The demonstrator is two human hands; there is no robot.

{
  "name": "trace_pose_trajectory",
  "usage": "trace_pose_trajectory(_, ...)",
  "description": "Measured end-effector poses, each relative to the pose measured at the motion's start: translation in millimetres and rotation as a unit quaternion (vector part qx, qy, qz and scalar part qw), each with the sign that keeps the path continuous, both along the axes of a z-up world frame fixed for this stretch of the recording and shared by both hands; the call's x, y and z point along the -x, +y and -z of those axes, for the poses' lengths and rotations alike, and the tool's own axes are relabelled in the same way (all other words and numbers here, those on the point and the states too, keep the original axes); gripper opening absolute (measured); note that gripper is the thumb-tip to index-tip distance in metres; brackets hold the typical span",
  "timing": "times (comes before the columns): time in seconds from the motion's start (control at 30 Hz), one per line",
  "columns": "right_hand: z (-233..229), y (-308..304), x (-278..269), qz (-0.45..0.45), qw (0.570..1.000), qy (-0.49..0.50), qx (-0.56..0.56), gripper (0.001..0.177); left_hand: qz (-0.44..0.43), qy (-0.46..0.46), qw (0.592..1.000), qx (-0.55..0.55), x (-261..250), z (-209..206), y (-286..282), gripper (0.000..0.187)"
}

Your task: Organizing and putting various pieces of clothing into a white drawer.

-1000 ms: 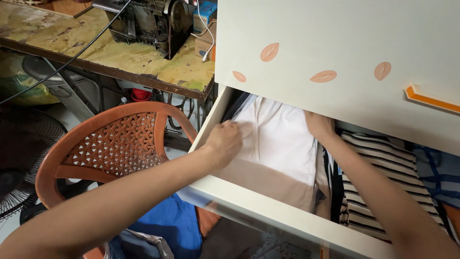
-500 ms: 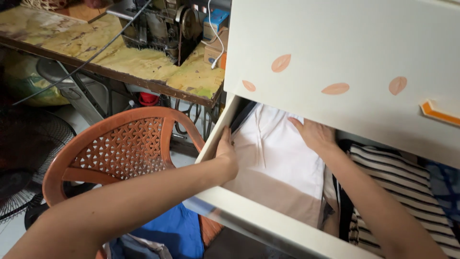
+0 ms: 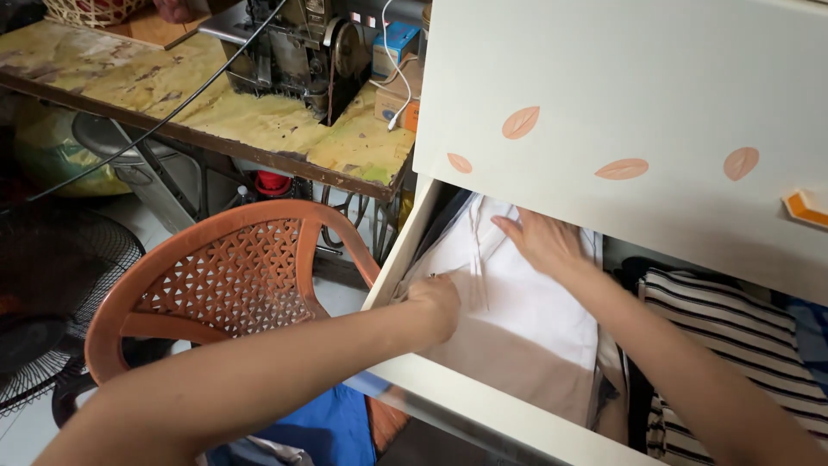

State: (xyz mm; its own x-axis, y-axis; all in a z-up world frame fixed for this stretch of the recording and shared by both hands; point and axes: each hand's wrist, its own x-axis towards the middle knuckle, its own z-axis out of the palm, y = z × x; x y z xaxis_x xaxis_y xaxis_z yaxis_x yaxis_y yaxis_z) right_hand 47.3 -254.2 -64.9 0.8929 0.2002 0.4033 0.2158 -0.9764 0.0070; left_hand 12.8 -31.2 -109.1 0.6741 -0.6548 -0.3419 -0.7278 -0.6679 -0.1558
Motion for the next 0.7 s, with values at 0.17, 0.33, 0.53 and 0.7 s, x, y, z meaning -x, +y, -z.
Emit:
trace_pose_trajectory(0.17,25,-5,-36,0.03,0.998,0.063,0.006,0.08,-0.017,0.021,0.999,-0.018,4,1,-11,0.057)
trace_pose_trajectory(0.33,59,-3,-50,-0.042,0.997,-0.042,0.042,0.085,-0.037,0.043,0.998,-0.037,-18,28,-12,0.054)
trace_pose_trajectory(0.53,89,-14,-63,-0.02,0.999,-0.022,0.014,0.09,-0.049,0.073,0.995,-0.055,-43,57,-17,0.05)
trace_pose_trajectory(0.7,90,-14,-66,-0.008,1.0,0.01,-0.002,0.09,-0.06,0.096,0.991,-0.071,-82,94,35,0.047)
